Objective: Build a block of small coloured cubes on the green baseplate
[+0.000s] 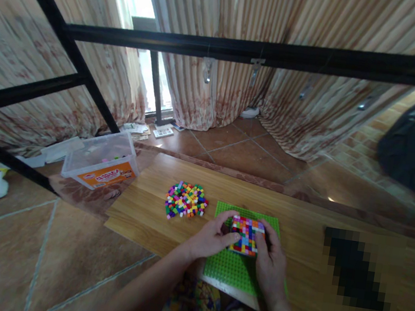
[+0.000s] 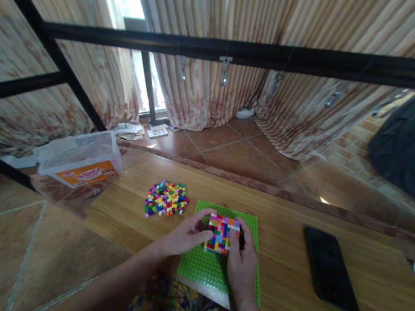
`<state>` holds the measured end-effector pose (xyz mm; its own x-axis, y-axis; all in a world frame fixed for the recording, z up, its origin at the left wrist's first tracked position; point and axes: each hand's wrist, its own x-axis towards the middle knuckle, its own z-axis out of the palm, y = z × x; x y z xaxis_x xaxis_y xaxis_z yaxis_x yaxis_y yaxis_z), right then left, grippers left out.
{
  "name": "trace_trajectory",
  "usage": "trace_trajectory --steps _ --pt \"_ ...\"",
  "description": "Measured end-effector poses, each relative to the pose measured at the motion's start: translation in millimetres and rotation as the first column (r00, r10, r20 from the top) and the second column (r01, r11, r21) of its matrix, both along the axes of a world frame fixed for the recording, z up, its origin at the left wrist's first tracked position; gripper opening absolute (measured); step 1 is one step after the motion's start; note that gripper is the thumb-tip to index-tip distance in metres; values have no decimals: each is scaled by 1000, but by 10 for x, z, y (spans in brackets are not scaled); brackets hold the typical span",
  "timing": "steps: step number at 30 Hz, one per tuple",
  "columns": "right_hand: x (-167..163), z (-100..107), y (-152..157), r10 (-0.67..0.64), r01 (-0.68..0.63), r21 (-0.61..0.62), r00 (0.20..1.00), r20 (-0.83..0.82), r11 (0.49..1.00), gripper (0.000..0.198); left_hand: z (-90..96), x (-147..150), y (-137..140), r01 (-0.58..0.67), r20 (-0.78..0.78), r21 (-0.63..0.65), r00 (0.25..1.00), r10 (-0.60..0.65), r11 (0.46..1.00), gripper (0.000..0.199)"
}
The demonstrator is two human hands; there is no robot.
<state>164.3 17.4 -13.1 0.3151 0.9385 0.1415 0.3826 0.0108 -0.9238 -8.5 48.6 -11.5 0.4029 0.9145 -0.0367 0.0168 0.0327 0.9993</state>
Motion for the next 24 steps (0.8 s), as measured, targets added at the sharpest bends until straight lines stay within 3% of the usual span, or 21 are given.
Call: trace_trajectory --steps 4,14,19,24 --pt "-5 8 -2 -6 6 -22 1000 -8 1000 50 -21 0 18 -28 -32 22 999 28 999 50" --pt "15 -34 2 -4 4 -11 1000 8 1000 51 26 -28 -228 -298 -243 259 901 360 919 29" --pt "2 -22 -9 -4 4 -4 1000 -18 1000 50 95 -341 -175 -293 -442 509 718 538 809 26" --pt "5 -20 -7 -2 2 15 1000 -6 1000 48 105 -511 -78 -155 -666 585 468 580 796 22"
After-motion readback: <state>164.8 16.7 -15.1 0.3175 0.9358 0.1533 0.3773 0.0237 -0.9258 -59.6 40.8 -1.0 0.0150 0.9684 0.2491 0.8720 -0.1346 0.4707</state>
